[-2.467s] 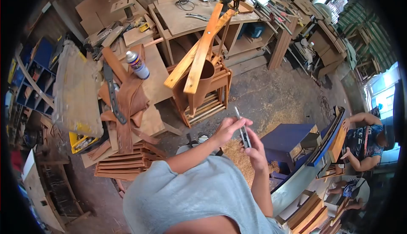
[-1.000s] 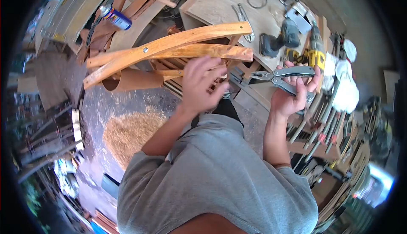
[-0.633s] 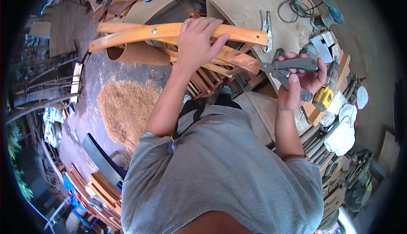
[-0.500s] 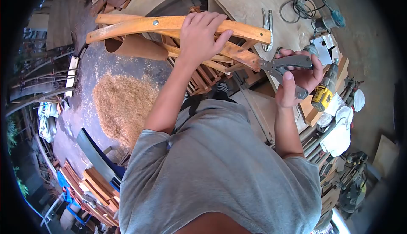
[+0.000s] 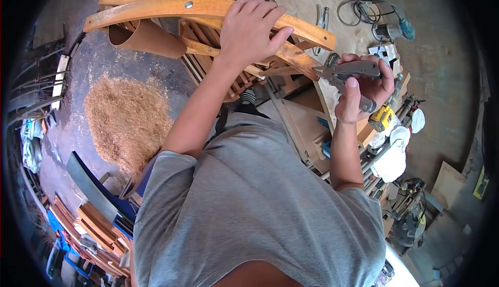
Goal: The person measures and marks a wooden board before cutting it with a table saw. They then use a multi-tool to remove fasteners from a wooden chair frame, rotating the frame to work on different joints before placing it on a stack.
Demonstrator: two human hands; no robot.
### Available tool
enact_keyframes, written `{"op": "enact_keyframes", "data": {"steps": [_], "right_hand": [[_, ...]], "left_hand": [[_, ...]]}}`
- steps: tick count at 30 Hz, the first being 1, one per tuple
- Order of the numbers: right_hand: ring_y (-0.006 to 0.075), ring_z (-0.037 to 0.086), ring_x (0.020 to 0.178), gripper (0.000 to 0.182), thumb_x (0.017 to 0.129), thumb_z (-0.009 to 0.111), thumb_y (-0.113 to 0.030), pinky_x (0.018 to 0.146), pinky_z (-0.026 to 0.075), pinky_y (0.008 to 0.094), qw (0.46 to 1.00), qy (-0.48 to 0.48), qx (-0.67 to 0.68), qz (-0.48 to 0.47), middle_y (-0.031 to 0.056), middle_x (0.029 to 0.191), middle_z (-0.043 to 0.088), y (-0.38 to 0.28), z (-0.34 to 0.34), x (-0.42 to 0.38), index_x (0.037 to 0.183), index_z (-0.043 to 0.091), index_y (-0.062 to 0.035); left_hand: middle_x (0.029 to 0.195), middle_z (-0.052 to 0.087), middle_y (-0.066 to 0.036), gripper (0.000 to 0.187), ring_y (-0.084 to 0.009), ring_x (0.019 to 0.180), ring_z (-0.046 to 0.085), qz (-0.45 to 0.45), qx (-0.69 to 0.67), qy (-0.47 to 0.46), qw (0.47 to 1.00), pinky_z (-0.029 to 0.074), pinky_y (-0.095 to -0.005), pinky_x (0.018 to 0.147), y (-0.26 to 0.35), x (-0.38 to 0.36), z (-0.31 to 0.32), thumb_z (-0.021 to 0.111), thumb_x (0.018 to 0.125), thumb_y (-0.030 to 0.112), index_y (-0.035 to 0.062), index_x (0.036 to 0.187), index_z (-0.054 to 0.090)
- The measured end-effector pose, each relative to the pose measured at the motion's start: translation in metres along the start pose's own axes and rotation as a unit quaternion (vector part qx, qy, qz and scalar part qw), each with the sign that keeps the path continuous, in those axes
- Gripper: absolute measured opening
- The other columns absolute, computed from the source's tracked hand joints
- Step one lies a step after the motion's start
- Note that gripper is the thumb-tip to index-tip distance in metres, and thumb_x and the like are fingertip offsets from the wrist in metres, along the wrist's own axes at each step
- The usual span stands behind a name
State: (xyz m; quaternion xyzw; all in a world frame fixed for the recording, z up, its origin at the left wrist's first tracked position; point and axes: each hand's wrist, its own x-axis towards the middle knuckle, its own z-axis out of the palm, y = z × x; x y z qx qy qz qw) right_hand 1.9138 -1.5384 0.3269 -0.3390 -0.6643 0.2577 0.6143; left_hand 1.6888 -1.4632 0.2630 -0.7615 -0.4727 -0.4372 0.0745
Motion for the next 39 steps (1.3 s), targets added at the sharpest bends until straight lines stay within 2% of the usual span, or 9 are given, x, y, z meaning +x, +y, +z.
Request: {"op": "enact_keyframes", "data": {"steps": [3,6,15,18,21,39], "right_hand": [[0.0351,0.063,0.101,0.061,0.086,0.064,-0.008,0.081,0.058,0.0479,1.0,0.009,0.002,0.007,0.0157,0.117,0.053,-0.001,0.004,0.0,0.14,0.037,-0.0104],[0.029,0.062,0.096,0.059,0.087,0.063,-0.005,0.081,0.056,0.0427,1.0,0.003,0.021,-0.005,0.0166,0.113,0.053,-0.003,0.012,0.004,0.14,0.038,-0.0074],[0.028,0.062,0.097,0.058,0.088,0.064,-0.005,0.084,0.055,0.0435,1.0,-0.02,0.006,0.001,0.0166,0.112,0.053,-0.006,0.011,0.006,0.14,0.038,-0.006],[0.033,0.065,0.098,0.059,0.087,0.063,-0.009,0.078,0.06,0.0462,0.999,-0.03,-0.034,-0.011,0.017,0.116,0.054,-0.003,0.008,0.007,0.14,0.038,-0.0066],[0.0276,0.062,0.097,0.058,0.088,0.063,-0.005,0.084,0.055,0.0433,1.0,-0.02,-0.002,-0.001,0.0163,0.112,0.053,-0.006,0.012,0.007,0.14,0.038,-0.0057],[0.0243,0.063,0.09,0.048,0.093,0.06,-0.01,0.078,0.055,0.0382,0.998,-0.001,-0.055,-0.002,0.0156,0.109,0.055,-0.009,0.023,0.013,0.136,0.04,-0.0041]], "left_hand": [[0.103,0.069,0.0,0.035,-0.02,0.097,0.063,-0.004,-0.005,0.005,1.0,0.045,-0.0384,0.094,0.0,0.0,0.001,0.071,0.083,0.038,0.0126,0.108,0.071],[0.102,0.069,0.0,0.035,-0.0203,0.096,0.063,-0.009,-0.012,-0.001,1.0,0.045,-0.0383,0.094,0.001,0.0,-0.002,0.071,0.083,0.038,0.0125,0.107,0.071],[0.104,0.069,0.0,0.035,-0.0192,0.1,0.063,-0.011,-0.01,0.004,1.0,0.044,-0.0391,0.096,0.0,-0.005,-0.001,0.07,0.084,0.04,0.0131,0.106,0.071],[0.104,0.069,0.0,0.035,-0.0189,0.101,0.062,-0.01,-0.01,0.005,1.0,0.044,-0.0391,0.097,0.0,-0.005,-0.001,0.069,0.085,0.041,0.0133,0.106,0.071],[0.103,0.069,0.0,0.034,-0.0188,0.1,0.062,-0.01,-0.008,0.003,1.0,0.044,-0.0391,0.097,-0.001,-0.005,0.0,0.069,0.085,0.041,0.0135,0.105,0.071],[0.104,0.07,0.0,0.034,-0.0182,0.101,0.063,-0.016,0.001,-0.001,1.0,0.044,-0.0382,0.096,-0.001,-0.005,-0.001,0.07,0.085,0.042,0.0139,0.104,0.072]]}}
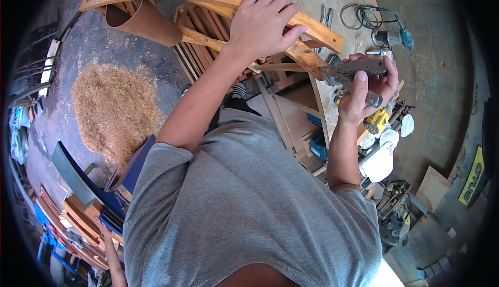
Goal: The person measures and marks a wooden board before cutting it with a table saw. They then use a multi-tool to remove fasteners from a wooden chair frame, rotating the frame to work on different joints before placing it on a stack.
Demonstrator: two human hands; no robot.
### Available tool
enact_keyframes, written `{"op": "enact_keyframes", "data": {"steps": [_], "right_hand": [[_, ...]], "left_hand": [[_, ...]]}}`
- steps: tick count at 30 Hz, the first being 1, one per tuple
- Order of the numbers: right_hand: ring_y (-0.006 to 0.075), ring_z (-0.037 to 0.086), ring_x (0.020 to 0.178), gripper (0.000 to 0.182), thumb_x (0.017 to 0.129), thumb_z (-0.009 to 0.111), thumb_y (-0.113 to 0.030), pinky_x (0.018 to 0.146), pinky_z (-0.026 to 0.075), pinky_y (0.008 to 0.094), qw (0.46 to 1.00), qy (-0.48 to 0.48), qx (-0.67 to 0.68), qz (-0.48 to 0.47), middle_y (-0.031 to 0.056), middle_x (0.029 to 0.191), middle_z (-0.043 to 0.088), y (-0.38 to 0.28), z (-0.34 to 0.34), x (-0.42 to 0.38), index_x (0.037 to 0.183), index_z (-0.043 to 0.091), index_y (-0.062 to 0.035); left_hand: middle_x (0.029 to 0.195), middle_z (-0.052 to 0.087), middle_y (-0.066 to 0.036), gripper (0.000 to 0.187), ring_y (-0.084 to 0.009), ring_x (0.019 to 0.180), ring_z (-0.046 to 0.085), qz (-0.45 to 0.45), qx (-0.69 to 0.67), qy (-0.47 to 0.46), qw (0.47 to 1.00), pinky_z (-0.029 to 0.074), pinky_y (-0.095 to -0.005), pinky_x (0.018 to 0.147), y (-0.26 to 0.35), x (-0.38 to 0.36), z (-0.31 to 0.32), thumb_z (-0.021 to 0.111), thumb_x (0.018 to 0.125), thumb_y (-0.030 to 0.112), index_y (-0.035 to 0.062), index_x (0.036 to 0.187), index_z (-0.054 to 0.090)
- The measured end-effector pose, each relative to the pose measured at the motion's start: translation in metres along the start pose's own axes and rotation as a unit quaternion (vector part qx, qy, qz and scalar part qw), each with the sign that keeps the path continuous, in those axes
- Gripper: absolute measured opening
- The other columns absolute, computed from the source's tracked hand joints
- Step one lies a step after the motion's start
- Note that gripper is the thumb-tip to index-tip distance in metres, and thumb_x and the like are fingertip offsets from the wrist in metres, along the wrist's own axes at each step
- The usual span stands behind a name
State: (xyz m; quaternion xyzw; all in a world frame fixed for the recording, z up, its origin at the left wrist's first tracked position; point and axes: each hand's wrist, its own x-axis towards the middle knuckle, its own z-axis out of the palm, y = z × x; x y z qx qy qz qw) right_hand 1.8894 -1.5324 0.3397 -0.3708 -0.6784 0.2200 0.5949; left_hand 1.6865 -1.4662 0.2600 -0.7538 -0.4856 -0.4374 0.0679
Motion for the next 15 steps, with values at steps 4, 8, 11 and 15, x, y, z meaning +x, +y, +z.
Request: {"op": "enact_keyframes", "data": {"steps": [4,8,11,15], "right_hand": [[0.0238,0.063,0.09,0.045,0.093,0.06,-0.011,0.078,0.054,0.0369,1.0,-0.001,-0.005,0.008,0.0156,0.109,0.055,0.002,0.001,0.002,0.134,0.041,-0.004],[0.0237,0.063,0.091,0.044,0.093,0.061,-0.012,0.079,0.054,0.0372,1.0,0.013,-0.008,0.022,0.0174,0.113,0.056,-0.001,0.008,0.006,0.132,0.042,-0.0042],[0.024,0.063,0.093,0.044,0.092,0.063,-0.012,0.082,0.053,0.0382,1.0,0.01,0.013,0.027,0.0188,0.116,0.056,-0.001,0.007,0.01,0.131,0.044,-0.0041],[0.0246,0.063,0.095,0.044,0.091,0.067,-0.014,0.086,0.052,0.039,1.0,0.005,0.025,-0.009,0.0191,0.116,0.056,0.001,0.009,0.01,0.128,0.046,-0.0037]], "left_hand": [[0.104,0.07,0.0,0.035,-0.0181,0.101,0.063,-0.002,-0.005,-0.002,1.0,0.044,-0.0373,0.095,0.0,0.0,0.0,0.07,0.084,0.042,0.0133,0.104,0.072],[0.104,0.07,0.001,0.035,-0.0178,0.101,0.062,-0.003,-0.009,-0.002,1.0,0.045,-0.0365,0.094,-0.001,0.0,0.001,0.07,0.084,0.042,0.0135,0.104,0.072],[0.104,0.07,0.001,0.035,-0.0177,0.101,0.062,-0.003,-0.007,-0.004,1.0,0.045,-0.0363,0.095,-0.001,0.0,-0.001,0.07,0.084,0.042,0.0137,0.104,0.072],[0.104,0.07,0.001,0.035,-0.0181,0.102,0.062,-0.005,-0.01,-0.003,1.0,0.044,-0.0365,0.096,-0.001,-0.002,-0.001,0.07,0.084,0.042,0.0139,0.104,0.072]]}}
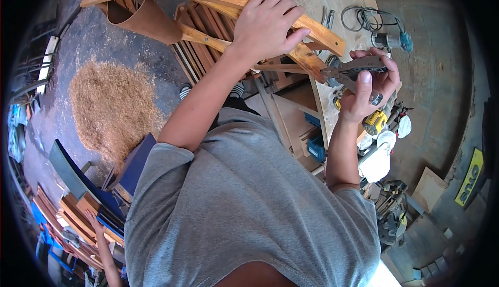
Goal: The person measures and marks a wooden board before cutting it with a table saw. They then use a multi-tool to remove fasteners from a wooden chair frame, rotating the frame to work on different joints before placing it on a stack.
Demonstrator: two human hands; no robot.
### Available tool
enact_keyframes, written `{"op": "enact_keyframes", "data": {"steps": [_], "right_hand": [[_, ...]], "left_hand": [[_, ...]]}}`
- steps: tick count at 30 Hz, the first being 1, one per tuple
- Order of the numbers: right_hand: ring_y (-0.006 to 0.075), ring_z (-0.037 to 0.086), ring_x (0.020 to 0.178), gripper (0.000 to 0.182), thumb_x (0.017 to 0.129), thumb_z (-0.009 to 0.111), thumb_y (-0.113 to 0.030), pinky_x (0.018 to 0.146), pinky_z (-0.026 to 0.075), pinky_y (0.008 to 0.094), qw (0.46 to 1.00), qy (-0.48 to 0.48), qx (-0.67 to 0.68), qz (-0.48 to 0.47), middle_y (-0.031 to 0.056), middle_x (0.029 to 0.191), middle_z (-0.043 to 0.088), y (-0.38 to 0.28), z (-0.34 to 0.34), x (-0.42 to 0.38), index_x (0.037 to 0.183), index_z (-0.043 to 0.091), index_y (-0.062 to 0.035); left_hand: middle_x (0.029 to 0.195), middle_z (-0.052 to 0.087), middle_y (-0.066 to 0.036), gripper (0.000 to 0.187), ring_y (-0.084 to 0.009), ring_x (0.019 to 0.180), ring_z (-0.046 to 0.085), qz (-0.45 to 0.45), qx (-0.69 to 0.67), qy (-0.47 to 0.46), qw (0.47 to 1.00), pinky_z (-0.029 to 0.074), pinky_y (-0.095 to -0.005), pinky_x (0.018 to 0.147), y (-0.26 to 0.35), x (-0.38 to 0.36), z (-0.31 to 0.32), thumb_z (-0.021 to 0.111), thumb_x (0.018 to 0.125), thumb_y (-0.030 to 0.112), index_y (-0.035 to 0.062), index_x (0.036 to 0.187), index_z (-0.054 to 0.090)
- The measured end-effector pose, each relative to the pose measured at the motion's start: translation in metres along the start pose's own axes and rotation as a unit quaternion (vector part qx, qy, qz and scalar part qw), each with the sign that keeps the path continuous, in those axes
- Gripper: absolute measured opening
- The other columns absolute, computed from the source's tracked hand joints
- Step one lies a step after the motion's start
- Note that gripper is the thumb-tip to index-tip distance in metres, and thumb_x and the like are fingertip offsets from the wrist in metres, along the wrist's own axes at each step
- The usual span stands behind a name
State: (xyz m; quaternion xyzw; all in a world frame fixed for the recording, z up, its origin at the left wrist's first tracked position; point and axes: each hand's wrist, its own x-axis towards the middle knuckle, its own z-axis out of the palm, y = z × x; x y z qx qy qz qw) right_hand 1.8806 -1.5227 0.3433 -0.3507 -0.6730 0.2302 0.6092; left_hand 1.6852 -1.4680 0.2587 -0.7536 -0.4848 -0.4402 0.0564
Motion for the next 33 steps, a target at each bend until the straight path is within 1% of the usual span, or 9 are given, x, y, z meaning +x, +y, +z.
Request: {"op": "enact_keyframes", "data": {"steps": [3,6,9,18,21,23,27,30,33], "right_hand": [[0.0246,0.063,0.095,0.041,0.091,0.066,-0.011,0.086,0.052,0.0385,0.999,-0.018,-0.004,-0.034,0.0186,0.114,0.057,0.003,-0.004,-0.001,0.126,0.047,-0.0035],[0.0236,0.063,0.094,0.037,0.091,0.064,-0.006,0.085,0.053,0.0385,0.999,-0.019,-0.017,-0.023,0.0178,0.113,0.058,0.001,-0.004,-0.001,0.125,0.047,-0.0029],[0.0228,0.064,0.094,0.036,0.092,0.062,-0.002,0.084,0.054,0.0377,1.0,-0.012,-0.018,0.01,0.0173,0.113,0.058,-0.002,-0.006,0.001,0.124,0.047,-0.0028],[0.0231,0.064,0.095,0.039,0.09,0.066,0.001,0.083,0.055,0.0369,0.999,0.007,-0.01,0.042,0.0165,0.116,0.057,-0.008,-0.005,-0.003,0.124,0.048,-0.0038],[0.0245,0.063,0.095,0.036,0.092,0.067,-0.005,0.082,0.055,0.0382,0.998,0.012,0.043,0.042,0.0166,0.115,0.056,-0.002,-0.008,-0.003,0.123,0.049,-0.0047],[0.0254,0.062,0.095,0.037,0.093,0.068,-0.018,0.082,0.055,0.0392,0.997,0.014,0.067,0.027,0.0172,0.115,0.055,0.001,-0.01,-0.004,0.123,0.05,-0.005],[0.0265,0.062,0.094,0.052,0.093,0.065,-0.045,0.083,0.055,0.0402,0.996,0.005,0.084,-0.02,0.0185,0.116,0.054,0.007,-0.011,-0.007,0.123,0.05,-0.0057],[0.0271,0.062,0.095,0.062,0.092,0.061,-0.056,0.084,0.055,0.0408,0.994,-0.009,0.103,-0.047,0.0189,0.117,0.054,0.012,-0.011,-0.009,0.124,0.05,-0.0044],[0.0283,0.062,0.096,0.059,0.093,0.059,-0.051,0.087,0.054,0.0419,0.995,0.005,0.098,-0.003,0.0192,0.117,0.054,0.005,-0.008,-0.007,0.125,0.05,-0.0014]], "left_hand": [[0.105,0.07,0.001,0.035,-0.0183,0.102,0.062,-0.002,-0.001,-0.004,1.0,0.044,-0.0369,0.096,0.0,0.0,-0.001,0.07,0.084,0.042,0.0139,0.104,0.072],[0.105,0.07,0.001,0.035,-0.0185,0.103,0.062,-0.001,-0.005,-0.002,1.0,0.044,-0.0371,0.096,0.0,0.0,0.0,0.07,0.084,0.042,0.0138,0.104,0.072],[0.104,0.07,0.001,0.034,-0.0188,0.102,0.062,-0.001,-0.008,0.0,1.0,0.045,-0.037,0.096,0.001,0.0,-0.001,0.07,0.084,0.042,0.0138,0.103,0.073],[0.104,0.07,0.0,0.034,-0.0191,0.102,0.063,0.007,-0.001,0.011,1.0,0.045,-0.0368,0.095,0.001,-0.002,-0.001,0.07,0.084,0.042,0.0135,0.103,0.073],[0.104,0.07,0.0,0.035,-0.0191,0.103,0.062,0.005,0.001,0.005,1.0,0.044,-0.037,0.096,0.002,-0.003,-0.002,0.069,0.085,0.043,0.0136,0.103,0.073],[0.104,0.07,0.0,0.035,-0.0191,0.104,0.062,0.006,0.002,0.001,1.0,0.044,-0.037,0.096,0.002,-0.003,-0.003,0.068,0.086,0.043,0.0138,0.104,0.072],[0.105,0.07,0.001,0.035,-0.019,0.105,0.062,0.002,0.003,-0.007,1.0,0.044,-0.0369,0.096,0.004,-0.004,-0.005,0.068,0.086,0.043,0.0147,0.106,0.072],[0.105,0.07,0.001,0.035,-0.019,0.105,0.062,0.002,0.006,-0.011,1.0,0.044,-0.0371,0.097,0.004,-0.005,-0.005,0.067,0.087,0.044,0.015,0.106,0.072],[0.105,0.07,0.001,0.035,-0.019,0.105,0.062,0.002,0.007,-0.013,1.0,0.044,-0.0371,0.097,0.004,-0.005,-0.006,0.067,0.087,0.044,0.015,0.106,0.072]]}}
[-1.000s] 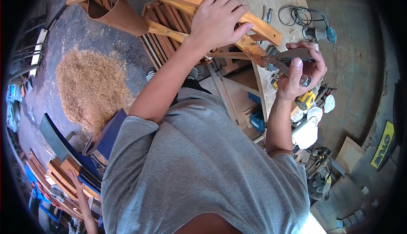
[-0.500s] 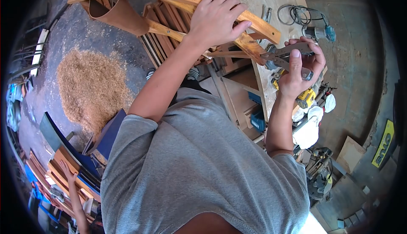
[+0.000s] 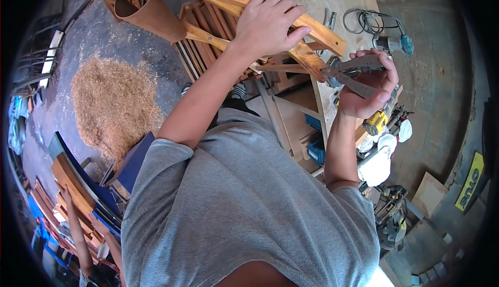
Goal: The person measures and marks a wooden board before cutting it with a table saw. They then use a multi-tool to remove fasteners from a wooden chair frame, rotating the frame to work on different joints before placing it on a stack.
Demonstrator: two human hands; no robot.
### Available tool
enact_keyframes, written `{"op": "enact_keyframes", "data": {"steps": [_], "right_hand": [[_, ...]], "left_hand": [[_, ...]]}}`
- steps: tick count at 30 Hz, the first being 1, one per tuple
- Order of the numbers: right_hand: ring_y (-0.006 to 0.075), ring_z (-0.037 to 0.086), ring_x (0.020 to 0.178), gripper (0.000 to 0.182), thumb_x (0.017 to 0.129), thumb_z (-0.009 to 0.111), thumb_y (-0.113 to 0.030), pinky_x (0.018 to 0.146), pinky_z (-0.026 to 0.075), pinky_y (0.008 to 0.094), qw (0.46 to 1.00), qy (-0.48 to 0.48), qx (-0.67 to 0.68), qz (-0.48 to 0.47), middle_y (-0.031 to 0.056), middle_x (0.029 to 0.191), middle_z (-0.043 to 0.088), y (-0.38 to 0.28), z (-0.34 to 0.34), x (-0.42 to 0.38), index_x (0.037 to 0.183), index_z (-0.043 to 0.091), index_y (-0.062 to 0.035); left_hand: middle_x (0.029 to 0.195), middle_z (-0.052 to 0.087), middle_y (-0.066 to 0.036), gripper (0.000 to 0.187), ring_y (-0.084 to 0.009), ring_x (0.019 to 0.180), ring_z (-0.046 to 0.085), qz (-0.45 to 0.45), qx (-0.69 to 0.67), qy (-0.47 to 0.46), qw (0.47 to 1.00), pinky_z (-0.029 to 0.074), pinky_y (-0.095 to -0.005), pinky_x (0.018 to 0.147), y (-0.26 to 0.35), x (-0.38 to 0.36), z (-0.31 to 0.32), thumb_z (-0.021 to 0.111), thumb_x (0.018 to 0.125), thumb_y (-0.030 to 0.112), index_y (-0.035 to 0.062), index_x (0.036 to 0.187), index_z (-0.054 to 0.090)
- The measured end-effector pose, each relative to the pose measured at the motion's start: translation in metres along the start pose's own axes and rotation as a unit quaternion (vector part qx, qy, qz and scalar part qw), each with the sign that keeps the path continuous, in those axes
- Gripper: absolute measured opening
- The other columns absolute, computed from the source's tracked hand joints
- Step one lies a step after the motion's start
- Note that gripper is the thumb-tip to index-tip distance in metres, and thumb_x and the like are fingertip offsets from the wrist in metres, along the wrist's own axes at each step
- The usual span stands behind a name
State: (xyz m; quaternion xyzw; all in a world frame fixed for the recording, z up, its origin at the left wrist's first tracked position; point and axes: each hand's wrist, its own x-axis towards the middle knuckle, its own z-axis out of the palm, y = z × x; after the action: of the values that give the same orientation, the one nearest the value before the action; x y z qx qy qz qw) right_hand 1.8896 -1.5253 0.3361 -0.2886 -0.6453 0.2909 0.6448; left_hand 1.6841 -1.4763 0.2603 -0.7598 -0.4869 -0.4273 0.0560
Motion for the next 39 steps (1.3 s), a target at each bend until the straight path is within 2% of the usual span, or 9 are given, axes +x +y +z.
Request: {"op": "enact_keyframes", "data": {"steps": [6,9,12,15,18,21,30,39], "right_hand": [[0.03,0.063,0.1,0.054,0.091,0.057,-0.036,0.091,0.052,0.0441,0.996,0.021,-0.024,0.082,0.0185,0.114,0.055,-0.017,0.006,0.004,0.128,0.049,0.002],[0.0297,0.062,0.1,0.054,0.088,0.059,-0.033,0.091,0.052,0.0446,0.991,0.064,-0.005,0.118,0.0181,0.113,0.055,-0.022,0.01,0.008,0.129,0.049,0.0012],[0.0309,0.06,0.104,0.052,0.087,0.056,-0.029,0.094,0.049,0.0476,0.988,0.063,0.003,0.138,0.0178,0.112,0.056,-0.018,0.004,0.009,0.131,0.049,-0.0022],[0.03,0.061,0.101,0.054,0.083,0.059,-0.026,0.093,0.051,0.0446,0.983,0.081,0.049,0.155,0.0178,0.112,0.056,-0.015,0.002,0.009,0.129,0.048,0.0001],[0.03,0.06,0.1,0.054,0.082,0.059,-0.024,0.094,0.05,0.0459,0.983,0.077,0.034,0.162,0.0181,0.111,0.057,-0.017,0.005,0.014,0.129,0.047,-0.0007],[0.0292,0.06,0.1,0.055,0.081,0.059,-0.024,0.093,0.049,0.0467,0.982,0.07,0.082,0.158,0.0186,0.113,0.057,-0.015,0.005,0.011,0.13,0.046,-0.0006],[0.0265,0.058,0.095,0.06,0.08,0.062,-0.026,0.087,0.049,0.0427,0.981,0.06,0.108,0.153,0.0159,0.106,0.056,-0.008,0.001,0.009,0.13,0.047,0.0011],[0.0266,0.057,0.092,0.054,0.077,0.062,-0.023,0.083,0.049,0.0423,0.979,0.062,0.129,0.144,0.0166,0.105,0.056,-0.003,-0.003,0.006,0.125,0.049,-0.0018]], "left_hand": [[0.105,0.07,0.001,0.036,-0.019,0.104,0.062,-0.002,-0.002,0.002,1.0,0.043,-0.0373,0.098,0.0,0.0,0.001,0.067,0.086,0.044,0.0149,0.106,0.072],[0.105,0.07,0.001,0.036,-0.019,0.105,0.061,-0.004,-0.002,0.0,1.0,0.043,-0.0373,0.098,0.0,0.001,0.001,0.067,0.086,0.044,0.0151,0.107,0.072],[0.104,0.069,0.001,0.036,-0.0188,0.105,0.061,-0.004,-0.001,0.001,1.0,0.043,-0.0372,0.098,0.0,0.001,0.002,0.068,0.086,0.044,0.0153,0.107,0.072],[0.104,0.069,0.001,0.036,-0.0186,0.105,0.061,-0.005,0.003,-0.001,1.0,0.043,-0.0372,0.098,0.0,0.0,0.002,0.068,0.086,0.044,0.0156,0.107,0.072],[0.104,0.069,0.002,0.035,-0.0183,0.105,0.061,-0.005,0.005,0.0,1.0,0.043,-0.037,0.098,0.0,0.0,0.002,0.068,0.086,0.044,0.0159,0.106,0.072],[0.104,0.069,0.002,0.036,-0.018,0.104,0.061,-0.004,0.005,0.005,1.0,0.043,-0.0368,0.098,-0.001,0.0,0.004,0.068,0.085,0.045,0.0159,0.106,0.072],[0.105,0.069,0.002,0.037,-0.0181,0.104,0.061,-0.007,0.004,-0.006,1.0,0.043,-0.0371,0.097,-0.001,0.001,0.004,0.069,0.084,0.046,0.016,0.106,0.072],[0.104,0.068,0.002,0.037,-0.018,0.104,0.061,-0.003,0.008,-0.006,1.0,0.043,-0.0367,0.096,-0.002,0.001,0.005,0.069,0.084,0.045,0.0162,0.107,0.071]]}}
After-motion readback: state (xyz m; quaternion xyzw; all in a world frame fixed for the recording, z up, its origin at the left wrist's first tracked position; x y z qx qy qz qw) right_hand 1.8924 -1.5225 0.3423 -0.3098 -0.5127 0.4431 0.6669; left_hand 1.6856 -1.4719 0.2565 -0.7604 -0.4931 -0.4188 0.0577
